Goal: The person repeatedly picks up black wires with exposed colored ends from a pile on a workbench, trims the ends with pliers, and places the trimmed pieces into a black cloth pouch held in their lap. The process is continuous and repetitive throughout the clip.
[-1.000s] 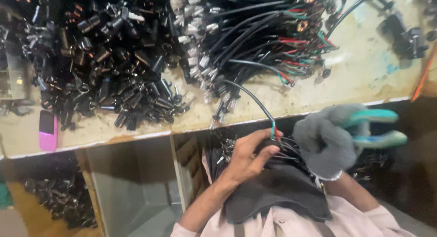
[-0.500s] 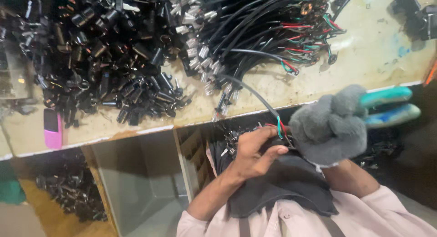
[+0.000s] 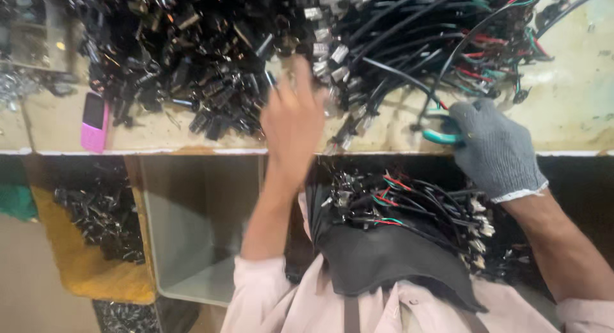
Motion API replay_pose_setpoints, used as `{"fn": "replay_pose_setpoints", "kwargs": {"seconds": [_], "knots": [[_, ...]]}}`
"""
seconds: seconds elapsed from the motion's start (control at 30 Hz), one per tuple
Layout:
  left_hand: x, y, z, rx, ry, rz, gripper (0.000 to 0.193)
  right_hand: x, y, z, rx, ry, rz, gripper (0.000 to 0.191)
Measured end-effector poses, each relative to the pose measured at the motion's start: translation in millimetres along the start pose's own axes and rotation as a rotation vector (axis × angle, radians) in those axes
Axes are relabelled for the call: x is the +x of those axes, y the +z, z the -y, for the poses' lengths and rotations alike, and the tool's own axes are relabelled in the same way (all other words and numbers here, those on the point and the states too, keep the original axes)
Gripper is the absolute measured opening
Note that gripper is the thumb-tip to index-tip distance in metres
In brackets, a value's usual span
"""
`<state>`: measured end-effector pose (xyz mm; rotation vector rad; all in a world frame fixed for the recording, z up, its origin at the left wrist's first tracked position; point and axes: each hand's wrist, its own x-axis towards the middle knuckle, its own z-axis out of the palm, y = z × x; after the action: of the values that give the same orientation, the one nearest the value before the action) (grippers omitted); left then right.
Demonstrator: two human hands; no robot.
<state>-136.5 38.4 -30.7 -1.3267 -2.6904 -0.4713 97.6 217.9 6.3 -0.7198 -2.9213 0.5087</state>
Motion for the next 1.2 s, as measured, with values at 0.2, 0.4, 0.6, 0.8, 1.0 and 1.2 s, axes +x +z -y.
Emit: {"fn": "replay_pose_setpoints", "kwargs": {"seconds": [0.2,0.4,0.6,0.8,1.0,1.2], "knots": [[22.9,16.0,31.7,-0.175,-0.005,-0.257,0.036,-4.2,30.6,-17.9,-0.049,-0.005,0.117,0.016],[-12.2,-27.1,-6.4,-1.480,-0.124,-0.307,0.041,21.1,1.5,-21.3,0.662,0.282,0.046,0.016],[-75.0,-20.8,-56.4,-1.589,-0.130,0.661,0.034,-9.4,-24.5,41.7,1.268,0.615,0.081,0.017],[-78.8,-16.0,-65.5,-1.382,-0.047,0.618,0.033,-39.4,6.0,33.5,0.564,-0.331,-0.036,0.025],[-85.0,-18.1,-71.3,-1.214,0.059,0.326,0.032,-38.1,2.2,50.7,1.350,0.339,-0.162,0.017],[-99.5,-9.9,-66.7,-1.373,0.074,0.402,0.035,-47.5,8.7,63.3,2.059,0.069,-0.381,0.021]]}}
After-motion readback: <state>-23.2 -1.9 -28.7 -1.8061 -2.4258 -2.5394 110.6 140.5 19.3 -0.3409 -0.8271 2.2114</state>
